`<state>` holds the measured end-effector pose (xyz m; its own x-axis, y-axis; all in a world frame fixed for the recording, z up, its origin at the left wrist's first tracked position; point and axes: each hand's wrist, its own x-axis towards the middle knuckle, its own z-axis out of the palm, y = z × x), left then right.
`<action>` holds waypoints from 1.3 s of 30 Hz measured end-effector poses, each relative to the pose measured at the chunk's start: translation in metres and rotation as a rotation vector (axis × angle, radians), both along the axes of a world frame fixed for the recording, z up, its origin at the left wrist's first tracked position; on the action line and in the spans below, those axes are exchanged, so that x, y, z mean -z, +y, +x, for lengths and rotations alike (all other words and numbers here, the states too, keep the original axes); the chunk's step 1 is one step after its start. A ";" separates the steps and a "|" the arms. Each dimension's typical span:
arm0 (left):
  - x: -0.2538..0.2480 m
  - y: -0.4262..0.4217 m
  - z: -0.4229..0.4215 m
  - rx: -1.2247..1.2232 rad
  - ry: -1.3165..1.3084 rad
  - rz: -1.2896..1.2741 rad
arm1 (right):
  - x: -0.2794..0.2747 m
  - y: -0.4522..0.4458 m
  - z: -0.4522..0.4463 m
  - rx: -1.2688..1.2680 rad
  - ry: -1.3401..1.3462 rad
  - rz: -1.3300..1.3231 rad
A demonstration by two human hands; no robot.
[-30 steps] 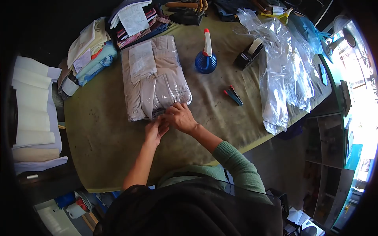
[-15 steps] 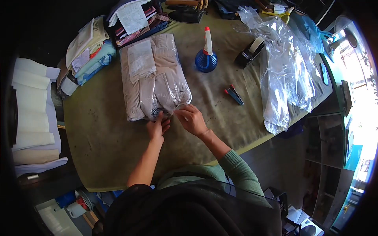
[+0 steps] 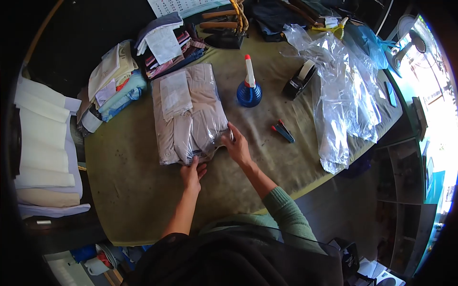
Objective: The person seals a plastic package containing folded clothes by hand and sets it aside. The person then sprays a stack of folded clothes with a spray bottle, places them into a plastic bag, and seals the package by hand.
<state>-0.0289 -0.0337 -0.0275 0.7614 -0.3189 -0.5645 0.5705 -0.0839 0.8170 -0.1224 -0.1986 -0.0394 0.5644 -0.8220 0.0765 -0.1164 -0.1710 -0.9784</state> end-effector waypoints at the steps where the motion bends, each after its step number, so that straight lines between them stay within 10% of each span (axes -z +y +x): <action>1: 0.000 0.007 0.002 -0.012 -0.009 0.002 | -0.005 0.004 0.001 0.008 0.034 -0.133; 7: -0.013 0.110 0.067 -0.117 -0.053 0.127 | -0.048 0.089 -0.028 -0.500 0.157 0.270; 12: 0.008 0.157 0.121 -0.370 -0.557 0.395 | -0.098 0.034 0.022 -0.469 -0.061 -0.353; 17: -0.057 0.072 0.115 0.137 -1.270 0.913 | -0.100 -0.024 0.113 -0.215 0.172 -0.852; 23: -0.038 0.048 0.123 0.404 -1.154 1.087 | -0.056 -0.046 0.141 -0.435 0.536 -0.721; 27: -0.052 0.060 0.126 0.460 -1.100 0.968 | -0.034 -0.091 0.167 -0.483 0.324 -0.154; 36: -0.035 0.129 0.047 -0.296 -1.118 0.617 | -0.011 -0.012 0.065 -0.272 0.488 -0.107; 39: -0.031 0.147 0.011 -0.569 -0.383 0.155 | -0.024 0.060 -0.022 -0.402 0.481 0.240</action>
